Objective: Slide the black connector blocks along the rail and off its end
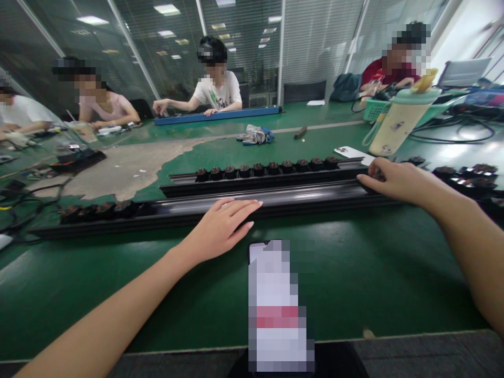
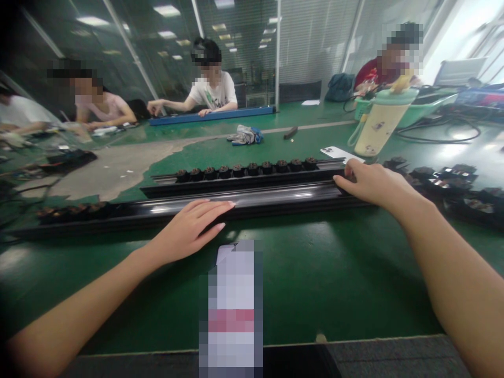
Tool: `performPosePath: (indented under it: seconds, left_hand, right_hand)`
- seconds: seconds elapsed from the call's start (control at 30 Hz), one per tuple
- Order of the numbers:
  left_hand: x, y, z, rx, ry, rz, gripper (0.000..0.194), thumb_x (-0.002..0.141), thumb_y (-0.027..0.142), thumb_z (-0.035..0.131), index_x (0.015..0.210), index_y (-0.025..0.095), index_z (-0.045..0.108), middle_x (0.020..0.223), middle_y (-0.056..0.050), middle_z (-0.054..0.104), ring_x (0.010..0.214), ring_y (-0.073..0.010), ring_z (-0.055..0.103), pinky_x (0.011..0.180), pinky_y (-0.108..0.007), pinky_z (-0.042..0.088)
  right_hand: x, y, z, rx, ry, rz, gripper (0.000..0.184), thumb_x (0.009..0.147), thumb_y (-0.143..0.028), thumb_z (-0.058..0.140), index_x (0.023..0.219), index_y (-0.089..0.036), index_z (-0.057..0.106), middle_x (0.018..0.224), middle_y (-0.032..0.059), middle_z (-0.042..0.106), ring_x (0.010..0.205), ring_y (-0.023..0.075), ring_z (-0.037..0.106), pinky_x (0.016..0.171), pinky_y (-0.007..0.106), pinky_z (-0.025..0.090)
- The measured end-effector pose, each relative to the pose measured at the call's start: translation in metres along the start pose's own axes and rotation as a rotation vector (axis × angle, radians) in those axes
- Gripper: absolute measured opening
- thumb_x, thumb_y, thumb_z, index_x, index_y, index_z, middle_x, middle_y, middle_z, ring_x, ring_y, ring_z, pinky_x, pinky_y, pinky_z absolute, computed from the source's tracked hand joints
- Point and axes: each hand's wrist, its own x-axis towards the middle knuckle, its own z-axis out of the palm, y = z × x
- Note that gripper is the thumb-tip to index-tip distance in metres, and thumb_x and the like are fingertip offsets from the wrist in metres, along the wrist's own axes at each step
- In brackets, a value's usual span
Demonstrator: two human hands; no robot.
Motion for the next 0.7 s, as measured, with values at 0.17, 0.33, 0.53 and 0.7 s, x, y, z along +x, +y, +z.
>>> performPosePath:
  seconds: [0.17, 0.33, 0.53, 0.7]
  left_hand:
    - [0.0, 0.001, 0.0, 0.0, 0.0, 0.002, 0.046, 0.109, 0.034, 0.037, 0.153, 0.021, 0.043, 0.154, -0.008, 0.055, 0.14, -0.02, 0.053, 0.12, -0.042, 0.034]
    - [0.0, 0.0, 0.0, 0.0, -0.001, 0.005, 0.046, 0.11, 0.034, 0.037, 0.154, 0.021, 0.041, 0.154, -0.008, 0.054, 0.14, -0.02, 0.052, 0.12, -0.042, 0.034]
    - [-0.001, 0.0, 0.001, 0.003, 0.002, 0.004, 0.046, 0.11, 0.034, 0.036, 0.154, 0.022, 0.041, 0.155, -0.008, 0.054, 0.14, -0.0205, 0.052, 0.12, -0.043, 0.034]
    - [0.0, 0.0, 0.001, 0.008, 0.003, 0.006, 0.046, 0.109, 0.034, 0.036, 0.154, 0.022, 0.041, 0.154, -0.008, 0.055, 0.139, -0.0205, 0.053, 0.12, -0.043, 0.034]
  right_hand:
    - [0.003, 0.003, 0.002, -0.012, 0.009, 0.011, 0.05, 0.085, -0.068, 0.038, 0.107, -0.026, 0.054, 0.084, 0.0096, 0.06, 0.08, 0.0276, 0.057, 0.074, 0.037, 0.041]
    - [0.007, 0.013, 0.006, 0.018, 0.062, -0.045, 0.043, 0.084, -0.061, 0.045, 0.102, -0.023, 0.057, 0.079, 0.0083, 0.061, 0.072, 0.0235, 0.053, 0.073, 0.035, 0.041]
    - [0.012, 0.026, 0.01, 0.014, 0.082, -0.036, 0.043, 0.083, -0.06, 0.047, 0.101, -0.023, 0.059, 0.083, 0.009, 0.063, 0.072, 0.0228, 0.052, 0.075, 0.036, 0.041]
    - [0.011, 0.025, 0.007, -0.007, 0.032, 0.051, 0.05, 0.083, -0.066, 0.044, 0.105, -0.025, 0.06, 0.087, 0.0105, 0.063, 0.076, 0.025, 0.053, 0.076, 0.038, 0.041]
